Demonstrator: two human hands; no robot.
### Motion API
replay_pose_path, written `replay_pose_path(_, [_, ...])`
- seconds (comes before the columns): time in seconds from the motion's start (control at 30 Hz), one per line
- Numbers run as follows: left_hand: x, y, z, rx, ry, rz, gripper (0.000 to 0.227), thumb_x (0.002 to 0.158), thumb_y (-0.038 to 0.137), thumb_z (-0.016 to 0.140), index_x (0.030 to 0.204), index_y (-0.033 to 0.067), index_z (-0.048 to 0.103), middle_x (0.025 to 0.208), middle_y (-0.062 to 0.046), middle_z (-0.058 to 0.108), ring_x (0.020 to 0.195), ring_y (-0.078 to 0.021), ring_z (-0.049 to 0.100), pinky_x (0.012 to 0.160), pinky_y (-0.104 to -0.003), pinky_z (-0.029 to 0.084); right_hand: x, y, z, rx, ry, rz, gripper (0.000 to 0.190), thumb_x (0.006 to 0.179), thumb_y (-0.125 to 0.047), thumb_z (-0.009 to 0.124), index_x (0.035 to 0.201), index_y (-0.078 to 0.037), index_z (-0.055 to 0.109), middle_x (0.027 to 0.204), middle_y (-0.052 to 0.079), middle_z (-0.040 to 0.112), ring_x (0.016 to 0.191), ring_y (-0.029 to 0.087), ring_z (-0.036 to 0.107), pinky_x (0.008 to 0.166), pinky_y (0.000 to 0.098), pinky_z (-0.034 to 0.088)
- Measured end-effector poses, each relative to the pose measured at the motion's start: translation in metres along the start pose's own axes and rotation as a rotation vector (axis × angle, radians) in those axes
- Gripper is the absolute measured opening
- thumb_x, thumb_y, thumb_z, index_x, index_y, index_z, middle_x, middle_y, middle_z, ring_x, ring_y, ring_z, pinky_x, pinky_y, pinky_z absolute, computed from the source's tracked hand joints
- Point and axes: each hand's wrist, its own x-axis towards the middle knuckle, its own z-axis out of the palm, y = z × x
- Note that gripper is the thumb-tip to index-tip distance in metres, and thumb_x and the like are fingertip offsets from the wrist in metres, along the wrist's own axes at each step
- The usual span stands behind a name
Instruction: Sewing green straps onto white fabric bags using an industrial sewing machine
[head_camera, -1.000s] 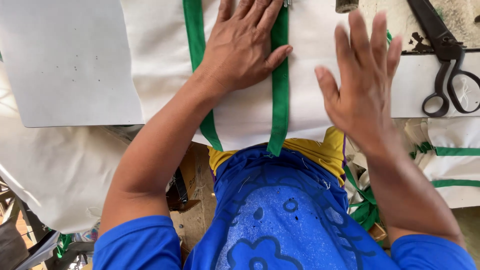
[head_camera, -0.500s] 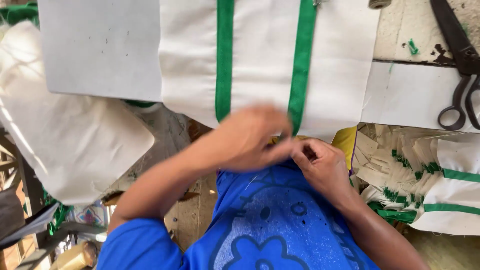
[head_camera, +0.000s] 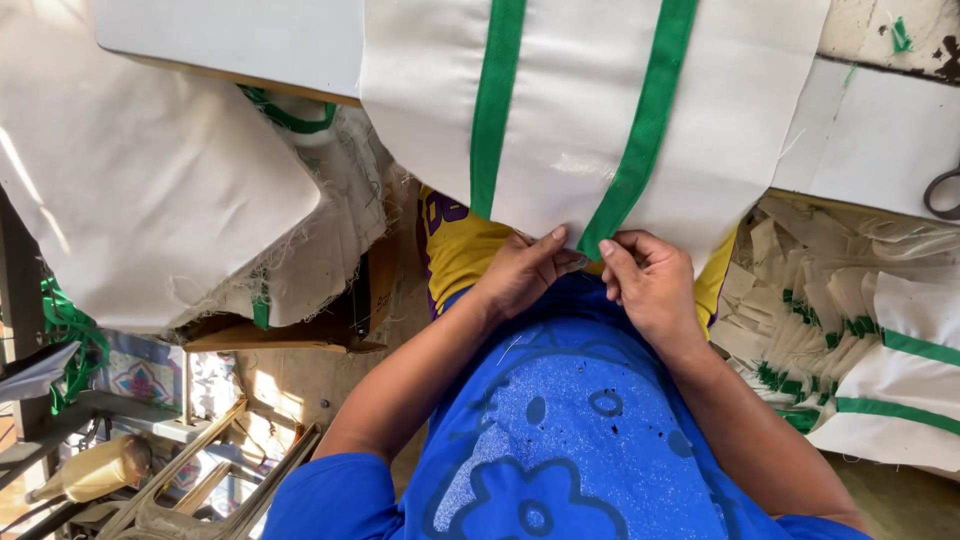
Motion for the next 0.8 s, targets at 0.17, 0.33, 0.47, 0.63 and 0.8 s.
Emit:
replay_pose_path(0.17, [-0.027,-0.008,0.010,0.102,0.055,0.031,0.019,0.100,0.010,0.072,0.116,-0.0019,0.069,0.106,-0.023,0.076,0.098,-0.0334,0.077,0.093,-0.049,0.063,-0.018,-0.019,-0.002,0.070,0.008,0.027,0.015,0.100,-0.009,0.069,0.090,0.003,0.070,0.059,0.014,0.061,0.043,0.015,0.062,0.034,0.0245,0.049])
replay_pose_path(0.33, [-0.066,0.017,0.077,0.180,0.209,-0.005,0.027,0.096,0.013,0.075,0.116,-0.0035,0.069,0.101,-0.019,0.077,0.092,-0.0329,0.078,0.087,-0.049,0.065,-0.027,-0.046,-0.010,0.044,-0.052,0.064,0.022,0.100,-0.010,0.068,0.083,0.004,0.069,0.052,0.014,0.059,0.039,0.016,0.061,0.031,0.0259,0.049])
replay_pose_path(0.47, [-0.066,0.015,0.081,0.286,0.249,0.055,0.036,0.088,0.006,0.082,0.117,-0.0082,0.068,0.102,-0.022,0.076,0.091,-0.0348,0.077,0.083,-0.052,0.065,-0.030,-0.050,-0.009,0.043,-0.037,0.048,0.020,0.099,-0.009,0.067,0.084,0.003,0.068,0.052,0.014,0.059,0.041,0.017,0.063,0.033,0.0264,0.051])
replay_pose_path(0.63, [-0.067,0.010,0.077,0.289,0.300,0.014,0.038,0.089,0.010,0.082,0.118,-0.0100,0.067,0.103,-0.021,0.075,0.092,-0.0345,0.076,0.085,-0.053,0.063,-0.030,-0.044,-0.008,0.015,-0.017,0.074,0.022,0.099,-0.015,0.069,0.085,0.002,0.070,0.055,0.015,0.064,0.047,0.018,0.066,0.042,0.0293,0.056])
replay_pose_path(0.8, [-0.061,0.015,0.085,0.450,0.329,0.087,0.028,0.091,0.012,0.081,0.112,-0.0049,0.075,0.102,-0.015,0.077,0.092,-0.0203,0.073,0.085,-0.042,0.063,-0.039,-0.066,0.004,0.241,0.002,0.213,0.015,0.099,-0.016,0.068,0.090,-0.005,0.069,0.071,0.005,0.063,0.072,0.015,0.064,0.060,0.0335,0.059])
